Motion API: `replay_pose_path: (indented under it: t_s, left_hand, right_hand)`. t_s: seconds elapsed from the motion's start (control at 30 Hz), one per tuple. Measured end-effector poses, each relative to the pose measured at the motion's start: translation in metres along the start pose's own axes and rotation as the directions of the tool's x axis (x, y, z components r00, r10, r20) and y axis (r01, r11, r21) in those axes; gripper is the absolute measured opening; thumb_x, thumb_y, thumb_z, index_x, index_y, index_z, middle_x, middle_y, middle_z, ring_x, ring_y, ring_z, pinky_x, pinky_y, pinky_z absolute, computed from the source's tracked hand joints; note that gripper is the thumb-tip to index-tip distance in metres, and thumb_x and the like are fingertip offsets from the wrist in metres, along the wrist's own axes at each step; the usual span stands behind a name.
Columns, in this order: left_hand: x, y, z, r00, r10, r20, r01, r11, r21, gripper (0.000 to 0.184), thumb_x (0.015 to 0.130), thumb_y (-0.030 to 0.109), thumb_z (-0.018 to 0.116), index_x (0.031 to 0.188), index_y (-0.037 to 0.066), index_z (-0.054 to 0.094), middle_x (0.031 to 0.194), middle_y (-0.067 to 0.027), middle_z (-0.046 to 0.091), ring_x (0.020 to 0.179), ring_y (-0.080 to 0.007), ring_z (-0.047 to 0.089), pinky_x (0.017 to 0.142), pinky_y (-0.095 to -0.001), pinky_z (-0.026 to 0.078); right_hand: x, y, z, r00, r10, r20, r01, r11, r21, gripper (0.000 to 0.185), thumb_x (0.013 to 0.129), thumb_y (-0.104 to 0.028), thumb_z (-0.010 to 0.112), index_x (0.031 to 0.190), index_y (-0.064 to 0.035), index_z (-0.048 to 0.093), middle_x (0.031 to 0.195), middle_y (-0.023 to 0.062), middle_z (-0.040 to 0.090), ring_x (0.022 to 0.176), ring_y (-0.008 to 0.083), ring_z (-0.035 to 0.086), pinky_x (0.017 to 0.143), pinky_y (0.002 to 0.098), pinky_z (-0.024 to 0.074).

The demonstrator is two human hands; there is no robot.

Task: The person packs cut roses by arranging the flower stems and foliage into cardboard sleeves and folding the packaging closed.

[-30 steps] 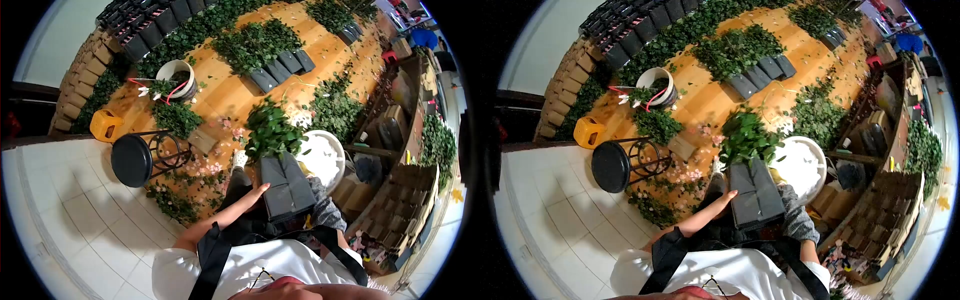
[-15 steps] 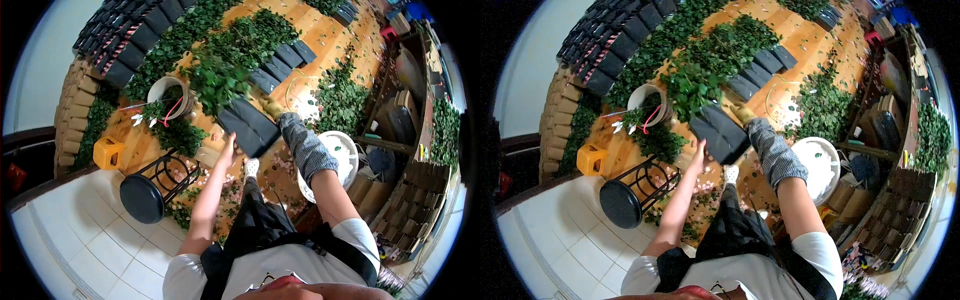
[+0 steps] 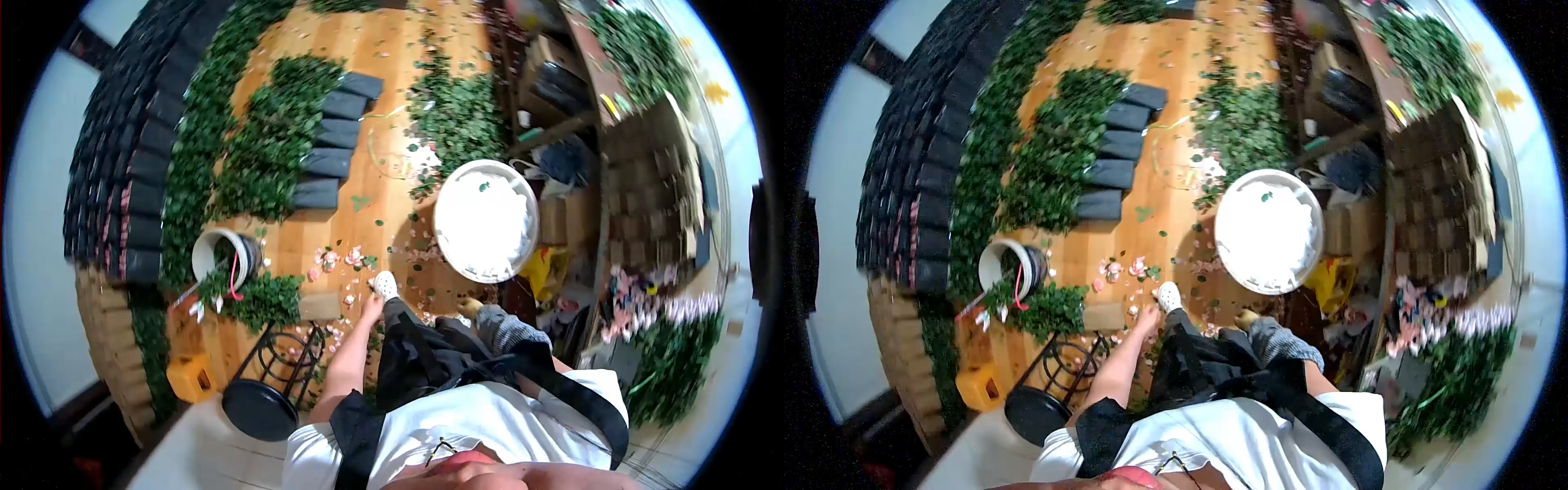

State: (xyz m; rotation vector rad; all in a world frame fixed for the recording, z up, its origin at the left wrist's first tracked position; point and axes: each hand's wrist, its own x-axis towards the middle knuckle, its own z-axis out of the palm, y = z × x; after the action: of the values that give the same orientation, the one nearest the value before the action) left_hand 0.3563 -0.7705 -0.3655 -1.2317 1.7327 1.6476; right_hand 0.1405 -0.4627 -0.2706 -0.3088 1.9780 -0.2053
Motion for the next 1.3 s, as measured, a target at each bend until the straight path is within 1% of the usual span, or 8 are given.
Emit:
replay_pose_path:
  t_s: [0.1, 0.23, 0.47, 0.67, 0.73, 0.83, 1.03, 1.3]
  left_hand:
    - [-0.026, -0.06, 0.022, 0.993, -0.004, 0.116, -0.02, 0.978, 0.207, 0.04, 0.095, 0.038, 0.053, 0.104, 0.002, 0.069, 0.095, -0.0194, 0.073, 0.091, -0.0342, 0.07, 0.079, -0.0449, 0.054]
    - [-0.082, -0.025, -0.001, 0.974, -0.006, 0.224, -0.027, 0.99, 0.141, 0.041, 0.097, 0.037, 0.052, 0.1, 0.0, 0.069, 0.087, -0.0153, 0.071, 0.078, -0.0284, 0.068, 0.069, -0.0416, 0.053]
    - [-0.056, 0.075, 0.016, 0.985, -0.054, 0.165, -0.012, 0.926, 0.376, 0.037, 0.1, 0.037, 0.054, 0.096, 0.002, 0.067, 0.08, -0.0098, 0.066, 0.067, -0.0202, 0.063, 0.055, -0.0348, 0.048]
    - [-0.046, 0.207, 0.19, 0.941, 0.101, 0.322, -0.169, 0.967, 0.191, 0.029, 0.1, 0.03, 0.055, 0.089, 0.004, 0.063, 0.073, -0.0077, 0.062, 0.055, -0.0166, 0.057, 0.045, -0.0315, 0.042]
    - [-0.074, 0.255, 0.282, 0.807, 0.28, 0.52, -0.531, 0.728, 0.434, 0.026, 0.099, 0.023, 0.054, 0.099, -0.001, 0.064, 0.08, -0.0064, 0.063, 0.065, -0.0145, 0.058, 0.055, -0.0297, 0.046]
    - [-0.176, 0.304, 0.432, 0.602, 0.331, 0.726, -0.627, 0.759, 0.174, 0.031, 0.101, 0.02, 0.056, 0.115, -0.006, 0.063, 0.092, -0.005, 0.066, 0.077, -0.0108, 0.06, 0.069, -0.0248, 0.051]
    - [-0.402, 0.358, 0.539, -0.047, 0.155, 0.987, -0.933, 0.345, -0.099, 0.029, 0.103, 0.013, 0.056, 0.126, -0.005, 0.06, 0.113, -0.0126, 0.07, 0.102, -0.0167, 0.066, 0.09, -0.0279, 0.051]
    - [-0.339, 0.394, 0.621, -0.243, 0.646, 0.724, -0.95, -0.308, -0.044, 0.058, 0.087, 0.006, 0.068, 0.14, -0.001, 0.044, 0.136, -0.0271, 0.046, 0.119, -0.0448, 0.052, 0.098, -0.0433, 0.047]
  right_hand:
    - [-0.092, 0.047, -0.008, 0.969, 0.238, 0.067, -0.247, 0.948, 0.203, 0.05, 0.096, -0.037, 0.063, 0.13, -0.0002, 0.062, 0.116, 0.0175, 0.07, 0.106, 0.0279, 0.067, 0.088, 0.0385, 0.0536]
    - [-0.155, 0.133, 0.037, 0.958, 0.243, -0.149, -0.028, 0.6, 0.8, 0.045, 0.099, -0.032, 0.061, 0.131, -0.0007, 0.061, 0.11, 0.0112, 0.071, 0.091, 0.0218, 0.066, 0.078, 0.0342, 0.0535]
    - [-0.112, 0.311, 0.28, 0.898, 0.31, -0.313, 0.295, 0.105, 0.95, 0.065, 0.093, -0.045, 0.07, 0.14, -0.0035, 0.056, 0.143, 0.0153, 0.057, 0.134, 0.0271, 0.049, 0.111, 0.038, 0.0389]
    - [-0.126, 0.373, 0.428, 0.673, 0.44, -0.595, 0.737, -0.473, 0.483, 0.027, 0.099, -0.023, 0.062, 0.11, 0.0009, 0.067, 0.094, 0.0126, 0.067, 0.07, 0.0195, 0.06, 0.067, 0.0369, 0.0516]
    - [-0.281, 0.295, 0.295, 0.549, 0.779, -0.303, 0.437, 0.041, 0.898, 0.028, 0.102, -0.016, 0.057, 0.122, 0.0019, 0.061, 0.104, 0.0123, 0.068, 0.085, 0.0215, 0.064, 0.079, 0.0333, 0.0527]
    - [-0.39, 0.276, 0.214, 0.448, 0.868, -0.213, 0.642, -0.147, 0.753, 0.043, 0.103, -0.021, 0.057, 0.141, -0.0014, 0.05, 0.118, 0.0117, 0.068, 0.108, 0.0205, 0.063, 0.096, 0.0304, 0.0494]
    - [-0.504, 0.29, 0.07, 0.006, 0.822, -0.57, 0.882, 0.264, 0.39, 0.037, 0.104, -0.01, 0.054, 0.141, -0.006, 0.053, 0.124, 0.0106, 0.068, 0.11, 0.0175, 0.063, 0.098, 0.03, 0.0472]
    - [-0.522, 0.336, -0.07, -0.411, 0.797, -0.442, 0.7, 0.587, 0.407, 0.036, 0.103, -0.002, 0.051, 0.139, -0.0037, 0.054, 0.121, 0.0132, 0.069, 0.113, 0.0205, 0.065, 0.093, 0.0308, 0.0518]
